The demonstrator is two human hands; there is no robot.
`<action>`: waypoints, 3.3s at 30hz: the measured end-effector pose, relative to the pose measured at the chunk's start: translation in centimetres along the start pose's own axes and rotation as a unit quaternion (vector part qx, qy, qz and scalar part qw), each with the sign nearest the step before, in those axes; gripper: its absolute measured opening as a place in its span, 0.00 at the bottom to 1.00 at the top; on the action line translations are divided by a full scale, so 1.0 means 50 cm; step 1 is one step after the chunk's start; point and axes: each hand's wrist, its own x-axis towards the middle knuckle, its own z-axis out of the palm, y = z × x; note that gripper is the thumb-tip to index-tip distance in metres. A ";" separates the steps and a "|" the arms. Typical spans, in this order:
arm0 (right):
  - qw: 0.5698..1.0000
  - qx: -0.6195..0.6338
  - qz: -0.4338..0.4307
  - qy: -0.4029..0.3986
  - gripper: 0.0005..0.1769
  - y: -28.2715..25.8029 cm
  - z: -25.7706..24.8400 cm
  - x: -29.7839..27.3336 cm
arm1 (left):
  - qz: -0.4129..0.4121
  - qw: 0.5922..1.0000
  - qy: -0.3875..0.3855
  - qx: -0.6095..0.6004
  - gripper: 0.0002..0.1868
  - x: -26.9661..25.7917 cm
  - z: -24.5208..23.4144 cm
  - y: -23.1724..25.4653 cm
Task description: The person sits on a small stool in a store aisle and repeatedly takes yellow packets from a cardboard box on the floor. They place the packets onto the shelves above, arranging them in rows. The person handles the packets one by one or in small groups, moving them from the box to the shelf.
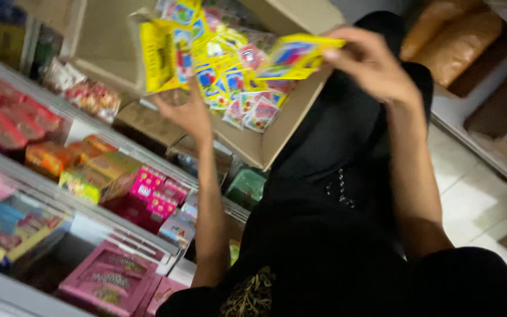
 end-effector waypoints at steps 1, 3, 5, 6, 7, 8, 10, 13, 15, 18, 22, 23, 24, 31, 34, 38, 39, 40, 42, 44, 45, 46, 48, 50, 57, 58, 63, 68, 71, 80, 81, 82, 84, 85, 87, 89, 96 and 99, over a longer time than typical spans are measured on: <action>0.990 0.137 0.009 0.034 0.12 -0.004 -0.026 -0.042 | 0.006 1.000 -0.005 -0.007 0.36 0.001 -0.001 -0.008; 0.959 0.265 0.010 0.100 0.12 -0.003 -0.062 -0.120 | 0.019 1.000 -0.020 0.015 0.37 0.003 -0.011 -0.012; 0.955 0.247 -0.002 0.165 0.11 0.007 -0.096 -0.180 | 0.036 0.998 -0.044 0.003 0.37 0.011 -0.016 -0.007; 0.947 0.278 -0.012 0.159 0.09 0.014 -0.112 -0.196 | 0.045 0.996 -0.060 -0.043 0.37 0.017 -0.006 -0.002; 0.939 0.308 -0.022 0.153 0.08 0.023 -0.125 -0.208 | 0.048 0.997 -0.051 -0.028 0.40 0.020 0.002 0.002; 0.927 0.342 -0.028 0.150 0.07 0.030 -0.127 -0.234 | 0.050 0.998 -0.048 -0.008 0.42 0.013 -0.004 0.008; 0.925 0.344 -0.025 0.157 0.06 0.047 -0.129 -0.268 | 0.091 0.992 -0.060 0.069 0.39 0.006 -0.008 0.014; 0.899 0.392 -0.032 0.191 0.09 0.058 -0.118 -0.289 | 0.102 0.991 -0.089 0.010 0.36 -0.005 -0.009 0.028; 0.902 0.397 -0.016 0.168 0.08 0.056 -0.087 -0.307 | 0.123 0.979 -0.074 0.142 0.32 -0.024 -0.048 0.053; 0.888 0.423 -0.067 0.166 0.10 0.013 -0.092 -0.328 | 0.180 0.971 -0.116 0.109 0.28 -0.070 -0.035 0.102; 0.884 0.413 -0.103 0.195 0.15 -0.043 -0.107 -0.380 | 0.012 0.986 -0.165 -0.020 0.33 -0.206 0.014 0.193; 0.881 0.411 -0.119 0.201 0.18 -0.056 -0.105 -0.400 | 0.055 0.977 -0.198 -0.052 0.33 -0.238 0.041 0.220; 0.880 0.408 -0.135 0.203 0.21 -0.067 -0.104 -0.414 | 0.099 0.965 -0.227 -0.085 0.33 -0.265 0.068 0.246; 0.832 0.442 -0.252 0.220 0.30 -0.053 -0.092 -0.563 | 0.162 0.899 -0.385 -0.132 0.22 -0.438 0.181 0.436; 0.812 0.454 -0.234 0.283 0.23 0.006 -0.087 -0.628 | 0.158 0.860 -0.455 -0.169 0.23 -0.490 0.177 0.480; 0.848 0.243 -0.029 0.470 0.18 0.073 -0.052 -0.712 | 0.187 0.816 -0.531 -0.133 0.22 -0.540 0.121 0.479; 0.855 0.216 -0.024 0.472 0.18 0.079 -0.044 -0.730 | 0.202 0.804 -0.544 -0.128 0.21 -0.552 0.114 0.476; 0.856 0.196 -0.014 0.478 0.18 0.082 -0.026 -0.750 | 0.154 0.804 -0.560 -0.127 0.22 -0.561 0.098 0.472; 0.833 0.249 -0.074 0.488 0.19 0.082 -0.003 -0.784 | 0.055 0.796 -0.591 -0.119 0.24 -0.583 0.076 0.459; 0.828 0.213 -0.095 0.510 0.18 0.071 0.011 -0.812 | 0.045 0.784 -0.607 -0.122 0.26 -0.591 0.057 0.449; 0.833 0.150 -0.082 0.527 0.16 0.059 0.012 -0.821 | 0.041 0.778 -0.614 -0.123 0.27 -0.591 0.055 0.446; 0.836 0.094 -0.064 0.537 0.15 0.048 0.017 -0.832 | 0.035 0.777 -0.618 -0.114 0.27 -0.592 0.046 0.442; 0.833 0.046 -0.088 0.545 0.16 0.025 0.020 -0.851 | 0.024 0.775 -0.624 -0.097 0.27 -0.591 0.037 0.434; 0.832 0.063 -0.100 0.542 0.17 -0.001 0.018 -0.866 | 0.021 0.770 -0.627 -0.115 0.29 -0.593 0.037 0.431; 0.821 0.103 -0.087 0.555 0.17 -0.036 0.021 -0.857 | 0.014 0.739 -0.660 -0.134 0.33 -0.594 0.058 0.432; 0.817 0.087 -0.075 0.565 0.18 -0.032 0.027 -0.853 | 0.007 0.741 -0.660 -0.124 0.33 -0.591 0.058 0.431; 0.794 0.123 -0.057 0.593 0.20 -0.012 0.027 -0.830 | 0.006 0.739 -0.659 -0.138 0.35 -0.573 0.101 0.436; 0.768 0.163 -0.043 0.618 0.22 0.000 0.053 -0.809 | 0.005 0.735 -0.663 -0.138 0.33 -0.530 0.082 0.411; 0.756 0.206 -0.064 0.618 0.22 -0.019 0.052 -0.807 | -0.001 0.738 -0.659 -0.147 0.33 -0.523 0.078 0.407; 0.699 0.291 -0.124 0.642 0.20 -0.023 0.045 -0.765 | -0.004 0.765 -0.625 -0.158 0.33 -0.509 0.062 0.362; 0.697 0.275 -0.124 0.651 0.20 -0.025 0.049 -0.767 | -0.013 0.767 -0.620 -0.163 0.33 -0.510 0.054 0.360; 0.697 0.257 -0.127 0.657 0.20 -0.028 0.044 -0.764 | -0.018 0.765 -0.623 -0.162 0.33 -0.509 0.051 0.359; 0.686 0.224 -0.100 0.685 0.19 -0.039 0.038 -0.773 | -0.028 0.760 -0.628 -0.164 0.33 -0.507 0.052 0.361; 0.680 0.205 -0.089 0.698 0.19 -0.047 0.034 -0.786 | -0.028 0.759 -0.629 -0.166 0.33 -0.508 0.053 0.363; 0.675 0.187 -0.132 0.701 0.17 -0.057 0.035 -0.812 | -0.030 0.757 -0.632 -0.164 0.34 -0.507 0.047 0.361; 0.670 0.177 -0.158 0.704 0.16 -0.072 0.037 -0.839 | -0.045 0.752 -0.635 -0.171 0.34 -0.509 0.046 0.360; 0.688 0.200 -0.186 0.672 0.16 -0.127 0.076 -0.868 | -0.059 0.748 -0.631 -0.194 0.36 -0.528 0.046 0.362; 0.702 0.230 -0.185 0.648 0.13 -0.127 0.076 -0.842 | -0.054 0.748 -0.633 -0.194 0.34 -0.539 0.041 0.367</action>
